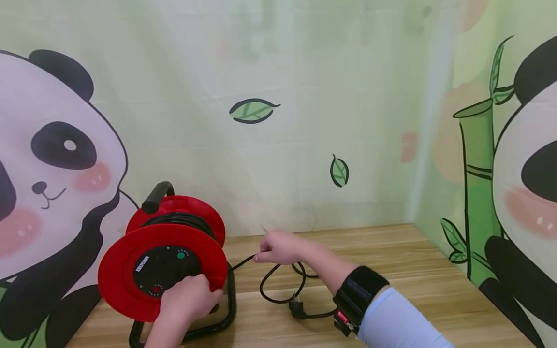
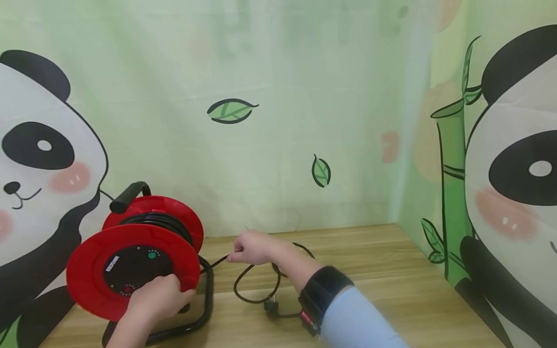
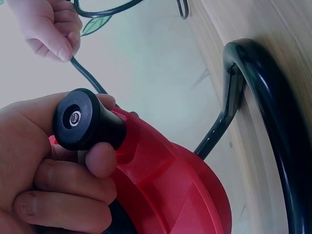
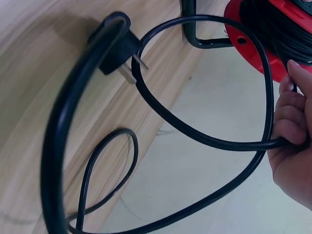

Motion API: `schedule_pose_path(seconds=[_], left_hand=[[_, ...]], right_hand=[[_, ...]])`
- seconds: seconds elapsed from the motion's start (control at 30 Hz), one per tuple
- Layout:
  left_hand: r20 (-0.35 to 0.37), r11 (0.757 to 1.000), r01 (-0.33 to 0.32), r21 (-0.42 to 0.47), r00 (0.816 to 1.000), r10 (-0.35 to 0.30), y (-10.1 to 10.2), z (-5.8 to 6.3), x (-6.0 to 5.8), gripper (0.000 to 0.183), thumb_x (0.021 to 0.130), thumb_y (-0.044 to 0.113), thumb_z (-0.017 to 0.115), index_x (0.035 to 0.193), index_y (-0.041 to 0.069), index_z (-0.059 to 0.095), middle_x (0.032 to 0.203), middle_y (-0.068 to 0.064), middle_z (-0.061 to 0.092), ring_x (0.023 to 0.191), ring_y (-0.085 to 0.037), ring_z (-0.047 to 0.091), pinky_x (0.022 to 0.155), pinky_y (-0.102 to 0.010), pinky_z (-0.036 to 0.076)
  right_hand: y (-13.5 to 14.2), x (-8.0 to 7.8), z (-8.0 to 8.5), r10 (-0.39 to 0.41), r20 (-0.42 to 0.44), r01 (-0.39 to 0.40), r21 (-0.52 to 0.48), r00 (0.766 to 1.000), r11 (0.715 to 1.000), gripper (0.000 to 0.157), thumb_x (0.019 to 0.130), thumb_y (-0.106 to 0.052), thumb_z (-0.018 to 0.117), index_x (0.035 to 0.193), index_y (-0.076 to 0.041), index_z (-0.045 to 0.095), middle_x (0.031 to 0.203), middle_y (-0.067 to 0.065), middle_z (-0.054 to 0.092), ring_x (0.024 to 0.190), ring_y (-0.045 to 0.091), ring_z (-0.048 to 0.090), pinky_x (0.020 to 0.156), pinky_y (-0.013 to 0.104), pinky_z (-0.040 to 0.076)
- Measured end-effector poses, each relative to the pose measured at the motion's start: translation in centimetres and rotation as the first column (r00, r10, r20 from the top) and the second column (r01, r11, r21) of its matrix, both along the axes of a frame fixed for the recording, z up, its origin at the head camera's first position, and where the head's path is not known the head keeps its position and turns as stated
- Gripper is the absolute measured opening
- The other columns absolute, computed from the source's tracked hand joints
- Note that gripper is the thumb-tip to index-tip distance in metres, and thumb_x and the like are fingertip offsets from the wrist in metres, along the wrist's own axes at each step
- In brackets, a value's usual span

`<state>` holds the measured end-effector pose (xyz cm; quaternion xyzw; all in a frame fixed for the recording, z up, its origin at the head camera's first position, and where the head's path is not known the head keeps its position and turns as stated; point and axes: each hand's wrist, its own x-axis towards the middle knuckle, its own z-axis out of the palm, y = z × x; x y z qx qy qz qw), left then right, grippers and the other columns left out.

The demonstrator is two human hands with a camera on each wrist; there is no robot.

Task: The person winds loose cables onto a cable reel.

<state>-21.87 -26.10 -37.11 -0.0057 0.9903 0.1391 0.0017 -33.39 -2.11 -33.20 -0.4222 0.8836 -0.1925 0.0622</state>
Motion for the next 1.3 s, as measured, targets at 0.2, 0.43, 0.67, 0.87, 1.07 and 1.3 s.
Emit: schedule_pose_path(seconds=[0.2,0.43,0.67,0.87,1.07,1.3], left_hand=[[-0.005,1.0,0.002,0.013,1.0,-0.002,0.2,0.0,-0.1,0.04,0.096,0.037,0.064,0.063,0.016,0.059,0.056,-0.001,0.053,0.053,-0.019,0.049,0.052,-0.033,0.035],[0.004,1.0,0.002,0.022,1.0,-0.002,0.4,0.0,-0.1,0.04,0.096,0.035,0.064,0.062,0.015,0.059,0.055,-0.001,0.053,0.052,-0.019,0.05,0.052,-0.032,0.035],[-0.001,1.0,-0.007,0.024,1.0,0.007,0.1,0.1,0.0,0.04,0.095,0.035,0.063,0.061,0.015,0.058,0.055,-0.002,0.054,0.053,-0.019,0.05,0.052,-0.033,0.035],[-0.001,1.0,-0.007,0.028,1.0,0.007,0.0,0.0,0.1,0.04,0.095,0.034,0.063,0.061,0.015,0.058,0.055,-0.001,0.053,0.052,-0.019,0.049,0.052,-0.032,0.034],[0.005,0.999,-0.002,0.037,1.0,0.002,0.1,0.1,0.3,0.039,0.095,0.033,0.064,0.061,0.015,0.058,0.055,-0.001,0.053,0.053,-0.018,0.049,0.052,-0.032,0.034],[0.004,1.0,-0.001,0.029,1.0,0.001,0.1,0.2,0.3,0.037,0.095,0.034,0.065,0.063,0.015,0.059,0.056,-0.001,0.054,0.053,-0.019,0.049,0.053,-0.032,0.035]], right_hand=[[1.5,-0.3,0.0,-0.041,0.031,0.04,0.025,0.999,0.999,0.039,0.099,-0.036,0.067,0.068,-0.017,0.055,0.057,-0.008,0.049,0.051,0.008,0.046,0.052,0.024,0.038],[3.9,-0.6,-0.1,-0.121,0.128,0.117,0.038,0.984,0.992,0.04,0.101,-0.031,0.063,0.068,-0.016,0.047,0.053,-0.007,0.041,0.045,0.018,0.056,0.047,0.026,0.041],[6.4,-1.0,0.6,-0.171,0.153,0.163,0.06,0.973,0.985,0.036,0.105,-0.028,0.057,0.072,-0.015,0.051,0.054,-0.005,0.041,0.044,0.013,0.048,0.05,0.027,0.039],[8.3,-1.2,0.8,-0.174,0.157,0.172,0.022,0.972,0.985,0.034,0.105,-0.032,0.058,0.076,-0.016,0.057,0.056,-0.007,0.035,0.042,0.012,0.046,0.045,0.026,0.04],[10.7,-1.9,0.7,-0.172,0.114,0.177,-0.042,0.979,0.983,0.042,0.104,-0.033,0.059,0.068,-0.015,0.048,0.056,-0.007,0.037,0.048,0.009,0.035,0.052,0.027,0.033],[14.3,-3.1,0.5,-0.254,0.056,0.259,-0.093,0.966,0.962,0.048,0.101,-0.037,0.063,0.063,-0.017,0.042,0.056,-0.007,0.035,0.052,0.01,0.029,0.055,0.028,0.029]])
